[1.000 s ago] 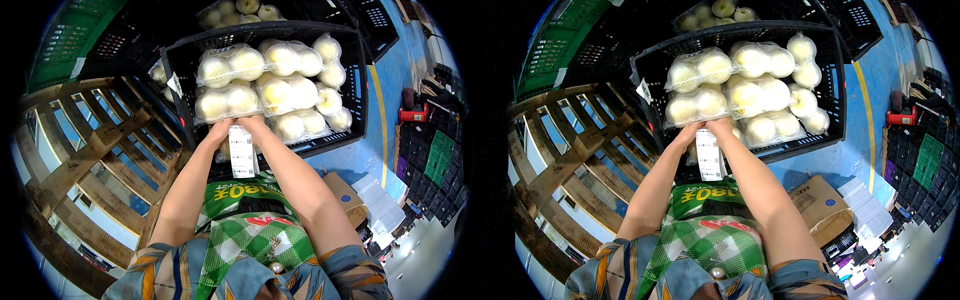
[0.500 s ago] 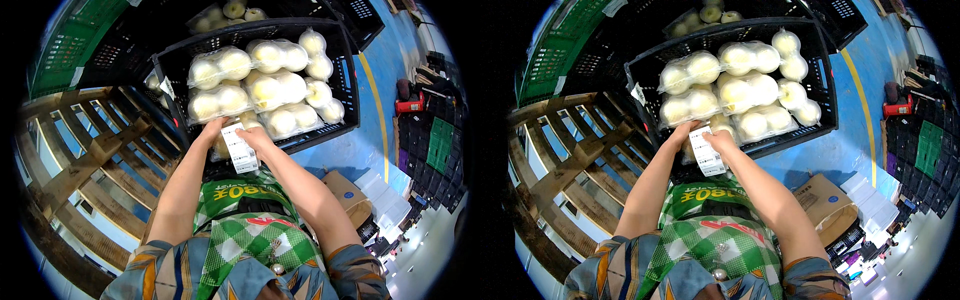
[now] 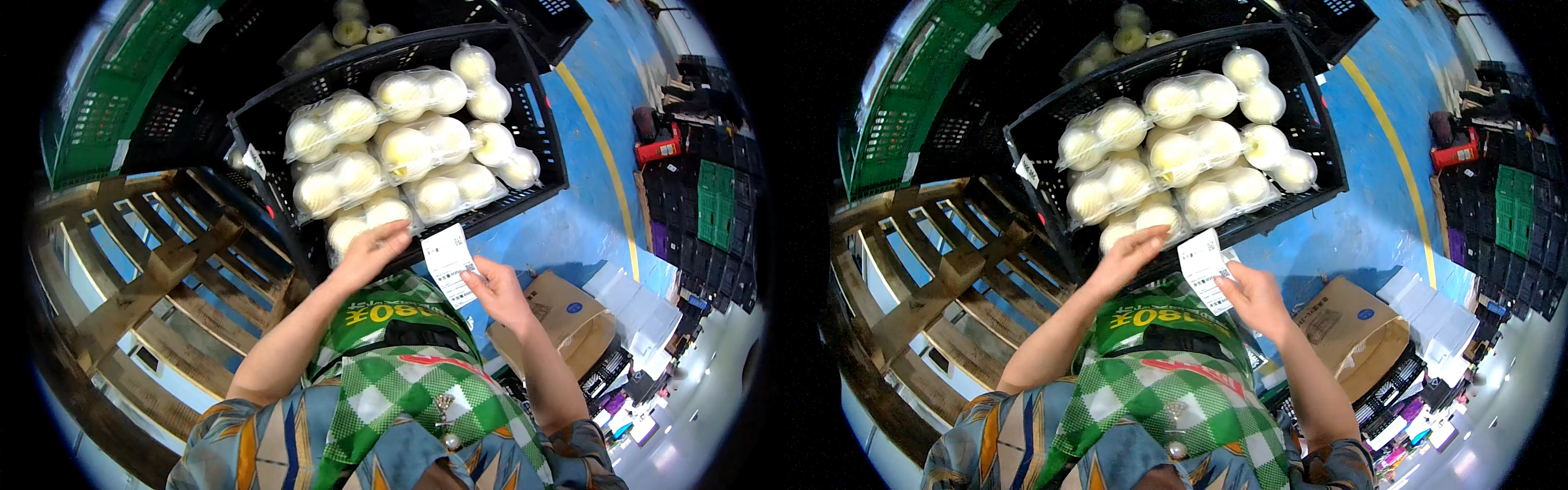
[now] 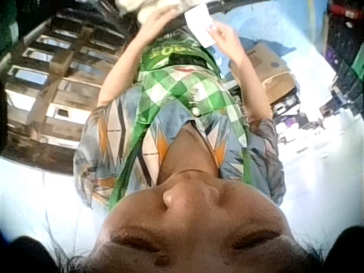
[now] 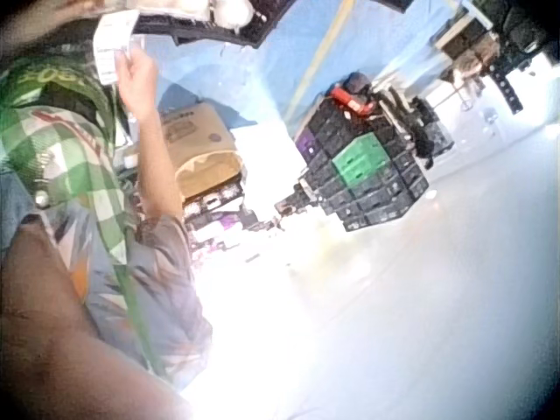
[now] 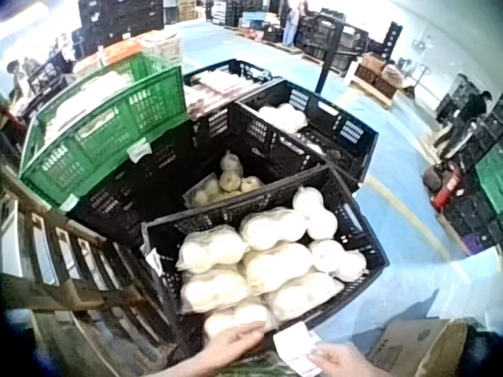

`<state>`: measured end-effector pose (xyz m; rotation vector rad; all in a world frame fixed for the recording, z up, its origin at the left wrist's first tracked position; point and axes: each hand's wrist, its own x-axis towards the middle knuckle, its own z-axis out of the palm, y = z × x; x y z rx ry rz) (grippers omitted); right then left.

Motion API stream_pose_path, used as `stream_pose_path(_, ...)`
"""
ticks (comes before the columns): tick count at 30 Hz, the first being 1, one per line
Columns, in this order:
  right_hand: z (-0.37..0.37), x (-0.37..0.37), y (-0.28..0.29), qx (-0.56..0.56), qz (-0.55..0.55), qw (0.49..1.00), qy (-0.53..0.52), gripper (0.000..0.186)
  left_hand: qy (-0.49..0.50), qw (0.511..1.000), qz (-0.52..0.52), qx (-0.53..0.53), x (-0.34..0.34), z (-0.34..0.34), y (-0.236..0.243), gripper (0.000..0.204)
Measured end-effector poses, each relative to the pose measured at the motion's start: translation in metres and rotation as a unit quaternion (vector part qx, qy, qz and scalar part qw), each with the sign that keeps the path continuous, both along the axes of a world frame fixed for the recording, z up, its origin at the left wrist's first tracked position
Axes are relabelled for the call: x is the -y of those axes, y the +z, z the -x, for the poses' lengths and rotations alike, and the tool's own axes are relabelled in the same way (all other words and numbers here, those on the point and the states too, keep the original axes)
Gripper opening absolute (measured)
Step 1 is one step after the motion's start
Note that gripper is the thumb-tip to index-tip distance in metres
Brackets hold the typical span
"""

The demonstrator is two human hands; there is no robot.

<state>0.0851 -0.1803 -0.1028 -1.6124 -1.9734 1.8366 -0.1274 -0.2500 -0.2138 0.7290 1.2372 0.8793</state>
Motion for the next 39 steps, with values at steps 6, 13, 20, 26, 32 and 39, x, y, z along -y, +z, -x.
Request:
stream_pose_path(6,-0.018,0.014,-0.005,-0.004,-0.066,0.998,0.010,0.019,0.040,0.975,0.047,0.214,-0.015,-0.042,0.037,0.013)
stream_pose_path(13,0.007,0.008,-0.002,-0.111,-0.036,0.979,-0.166,0.009,-0.057,0.995,-0.001,0.077,-0.014,-0.044,0.045,0.012)
stream_pose_path(20,0.013,0.005,-0.005,-0.063,-0.156,0.975,-0.145,0.012,0.052,0.996,-0.073,-0.007,-0.017,-0.043,0.063,0.018)
stream_pose_path(26,0.022,0.002,0.002,-0.027,-0.196,0.973,-0.123,0.015,0.075,0.977,-0.169,-0.109,-0.020,-0.036,0.073,0.015)
stream_pose_path(32,0.011,0.004,-0.012,-0.015,-0.127,0.984,-0.123,0.018,0.144,0.989,-0.020,0.042,-0.011,-0.041,0.066,0.017)
stream_pose_path(39,0.024,0.008,-0.008,-0.081,-0.121,0.975,-0.170,0.025,0.202,0.970,0.016,0.134,-0.013,-0.039,0.061,0.018)
